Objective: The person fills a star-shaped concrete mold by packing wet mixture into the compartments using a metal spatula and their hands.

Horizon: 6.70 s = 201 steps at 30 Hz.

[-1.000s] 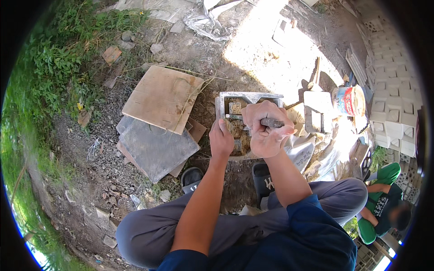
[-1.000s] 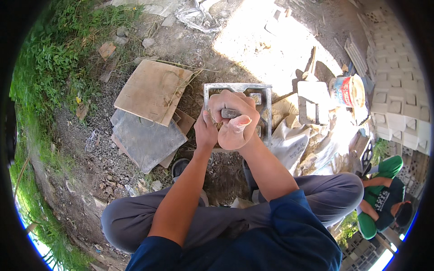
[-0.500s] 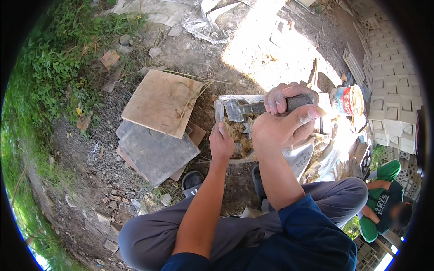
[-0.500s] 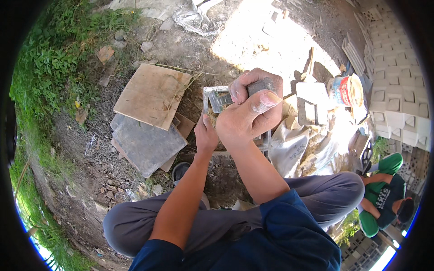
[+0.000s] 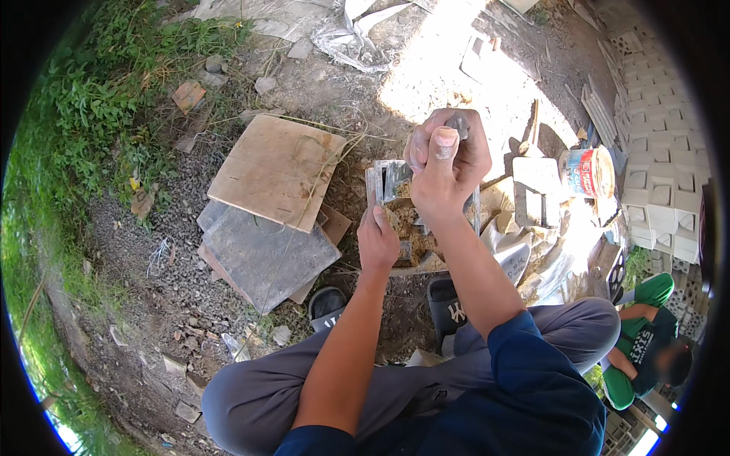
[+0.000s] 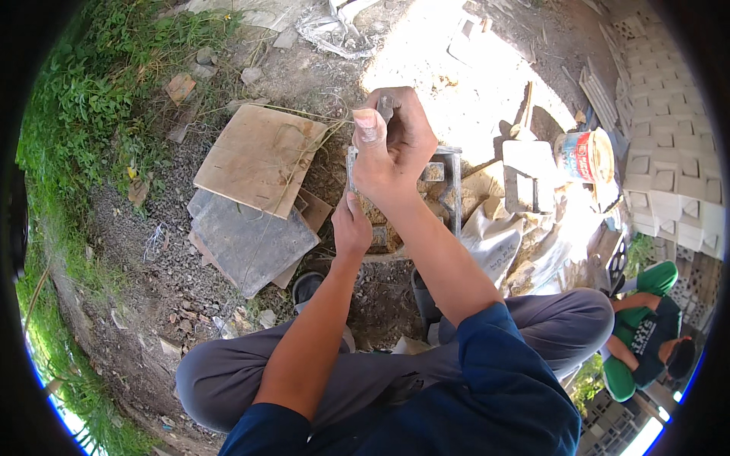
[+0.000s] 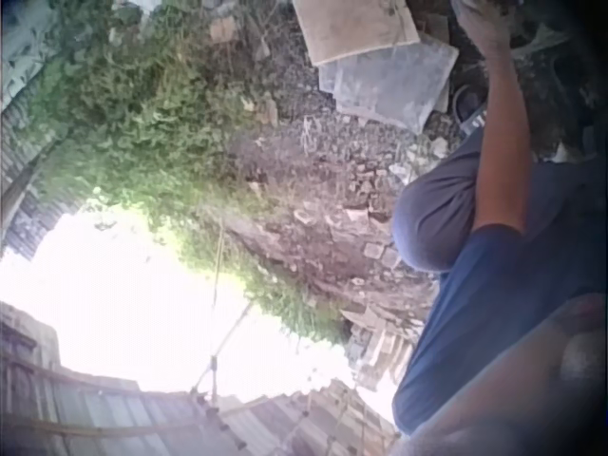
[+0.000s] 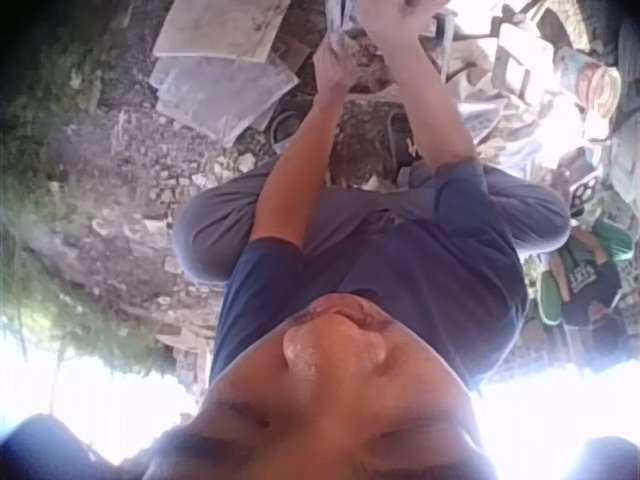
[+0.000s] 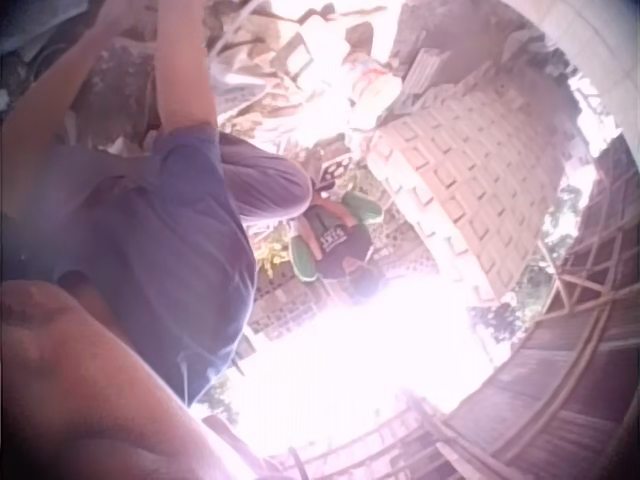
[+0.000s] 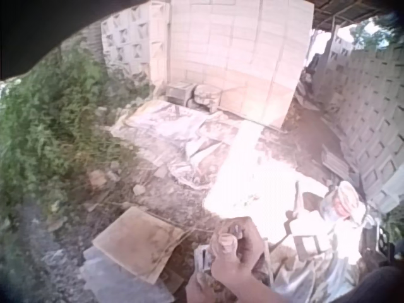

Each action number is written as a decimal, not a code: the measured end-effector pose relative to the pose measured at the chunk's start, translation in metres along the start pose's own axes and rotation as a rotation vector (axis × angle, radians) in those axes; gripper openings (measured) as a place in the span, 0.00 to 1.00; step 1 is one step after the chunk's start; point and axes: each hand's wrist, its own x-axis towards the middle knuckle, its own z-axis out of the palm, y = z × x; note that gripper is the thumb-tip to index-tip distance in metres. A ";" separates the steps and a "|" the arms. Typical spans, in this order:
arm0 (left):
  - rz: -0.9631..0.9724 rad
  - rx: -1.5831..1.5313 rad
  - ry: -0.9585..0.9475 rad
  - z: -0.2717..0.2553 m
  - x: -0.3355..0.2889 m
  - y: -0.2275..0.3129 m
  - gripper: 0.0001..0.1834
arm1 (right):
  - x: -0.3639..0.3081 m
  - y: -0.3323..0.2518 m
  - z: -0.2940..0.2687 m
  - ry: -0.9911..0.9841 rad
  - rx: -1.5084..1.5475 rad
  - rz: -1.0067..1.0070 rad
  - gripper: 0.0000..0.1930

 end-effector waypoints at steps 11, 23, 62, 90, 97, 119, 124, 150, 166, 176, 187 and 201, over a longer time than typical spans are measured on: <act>0.011 -0.009 -0.010 0.005 0.001 -0.012 0.26 | -0.013 -0.009 -0.010 0.034 0.238 -0.154 0.18; 0.028 0.028 -0.023 0.004 -0.001 -0.023 0.27 | -0.026 -0.016 -0.016 -0.133 0.052 -0.062 0.20; 0.034 0.044 0.033 0.004 0.002 -0.004 0.26 | -0.037 -0.050 -0.042 -0.217 0.120 0.047 0.31; -0.003 0.059 0.029 -0.005 0.003 -0.007 0.25 | -0.031 -0.040 -0.019 -0.215 0.113 0.013 0.23; -0.022 0.060 0.049 -0.002 -0.004 -0.007 0.26 | -0.021 -0.034 -0.025 -0.239 0.108 0.149 0.28; -0.046 0.084 0.004 0.000 0.002 -0.001 0.26 | -0.027 -0.052 -0.057 -0.143 0.370 0.183 0.33; -0.026 0.057 0.046 0.007 -0.002 0.002 0.24 | -0.034 -0.054 -0.060 -0.135 0.339 0.104 0.34; -0.020 0.075 0.016 0.003 -0.003 0.001 0.25 | -0.054 -0.031 -0.063 -0.184 0.151 0.120 0.37; -0.043 0.141 -0.010 0.005 -0.001 -0.007 0.26 | -0.038 -0.037 -0.049 -0.242 0.034 0.172 0.34; -0.039 0.128 -0.002 0.005 0.003 -0.004 0.25 | -0.052 -0.034 -0.060 -0.287 0.100 0.144 0.35; -0.048 0.129 -0.002 0.009 0.003 -0.003 0.25 | -0.044 -0.030 -0.053 -0.258 -0.098 0.126 0.32; -0.045 0.154 -0.025 0.011 -0.001 -0.003 0.26 | -0.039 -0.020 -0.058 -0.320 0.061 0.135 0.30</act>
